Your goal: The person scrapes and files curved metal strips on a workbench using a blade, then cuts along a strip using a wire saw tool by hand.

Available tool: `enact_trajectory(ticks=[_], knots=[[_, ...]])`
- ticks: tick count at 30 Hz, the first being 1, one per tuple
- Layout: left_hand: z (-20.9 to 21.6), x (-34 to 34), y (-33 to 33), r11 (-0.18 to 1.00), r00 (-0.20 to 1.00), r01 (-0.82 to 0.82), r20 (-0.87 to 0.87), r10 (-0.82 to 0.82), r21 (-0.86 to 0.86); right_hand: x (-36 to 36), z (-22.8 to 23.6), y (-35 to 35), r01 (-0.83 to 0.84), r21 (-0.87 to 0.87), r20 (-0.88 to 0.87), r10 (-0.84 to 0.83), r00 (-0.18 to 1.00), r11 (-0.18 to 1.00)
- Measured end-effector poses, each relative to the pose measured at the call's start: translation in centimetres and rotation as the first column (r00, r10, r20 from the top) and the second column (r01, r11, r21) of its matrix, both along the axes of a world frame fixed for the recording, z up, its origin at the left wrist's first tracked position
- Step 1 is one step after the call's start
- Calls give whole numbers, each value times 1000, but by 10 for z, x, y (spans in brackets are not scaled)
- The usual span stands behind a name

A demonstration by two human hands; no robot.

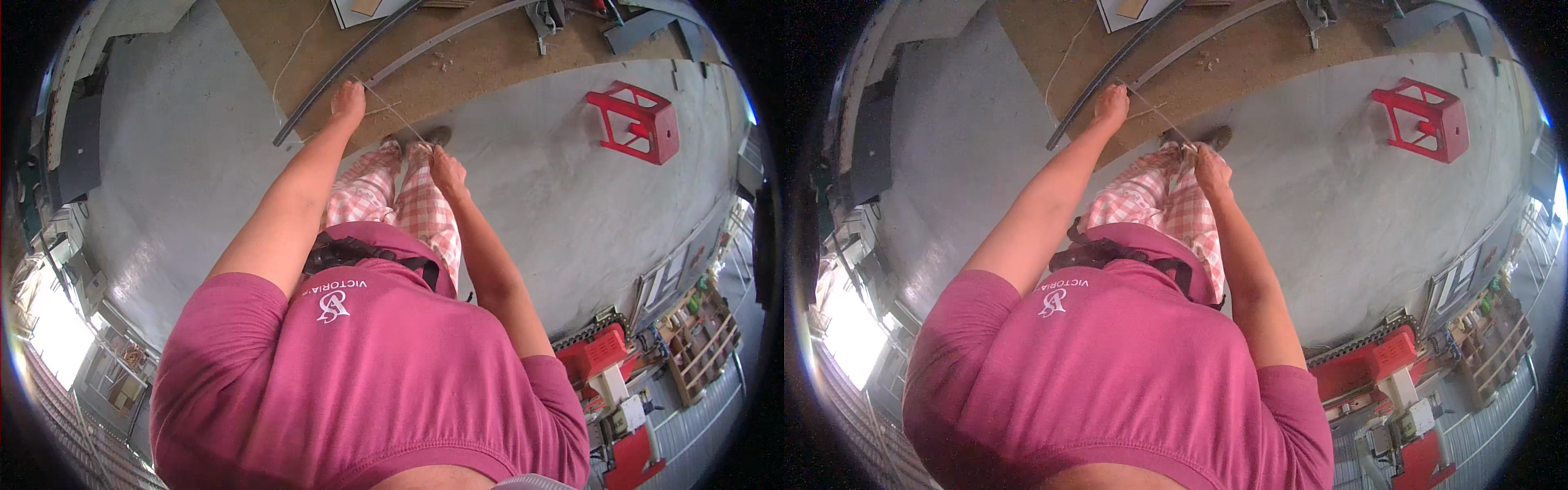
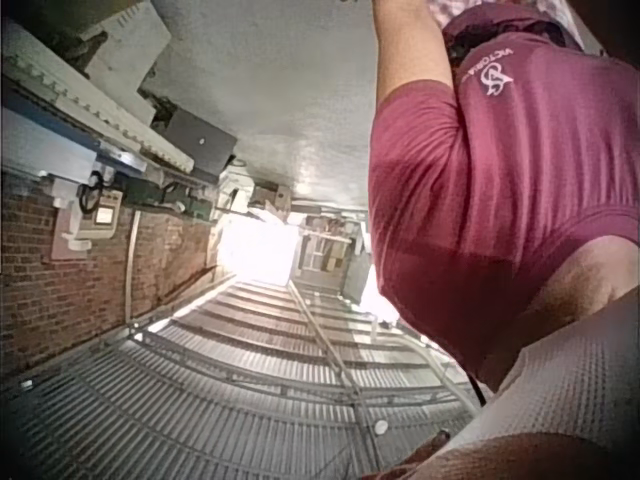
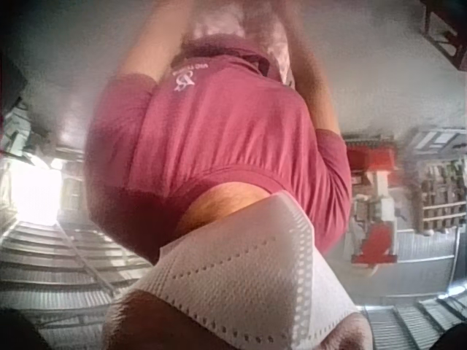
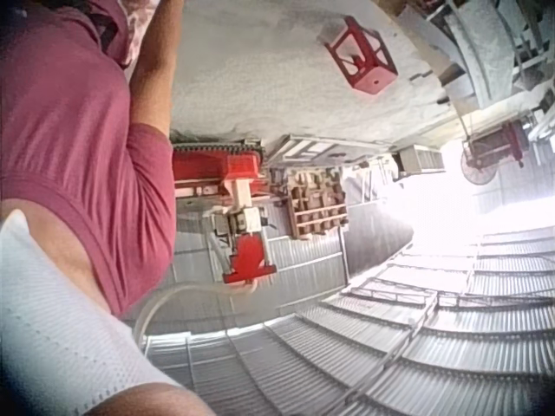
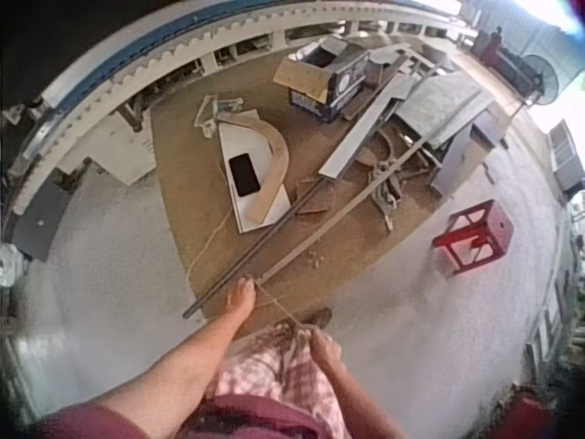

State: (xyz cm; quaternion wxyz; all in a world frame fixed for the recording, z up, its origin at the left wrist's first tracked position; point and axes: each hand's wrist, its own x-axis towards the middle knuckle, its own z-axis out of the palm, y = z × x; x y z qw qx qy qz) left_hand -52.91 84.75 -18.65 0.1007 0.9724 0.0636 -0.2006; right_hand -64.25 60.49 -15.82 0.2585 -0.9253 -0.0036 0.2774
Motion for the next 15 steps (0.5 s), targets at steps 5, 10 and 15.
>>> enact_trajectory(ticks=[5, 10, 15], knots=[[3, -4, -3, 996, 993, -85, 86, 86, -17, 9, 4, -7, -52, -113, -130, 37, 991, 992], [1, 3, -3, 998, 997, -53, 56, 51, 22, 7, 0, -17, -109, -145, -186, 81, 979, 983], [-2, 3, 2, 999, 996, 35, 79, -36, 22, 6, -3, -20, -104, -166, -250, 60, 966, 981]])
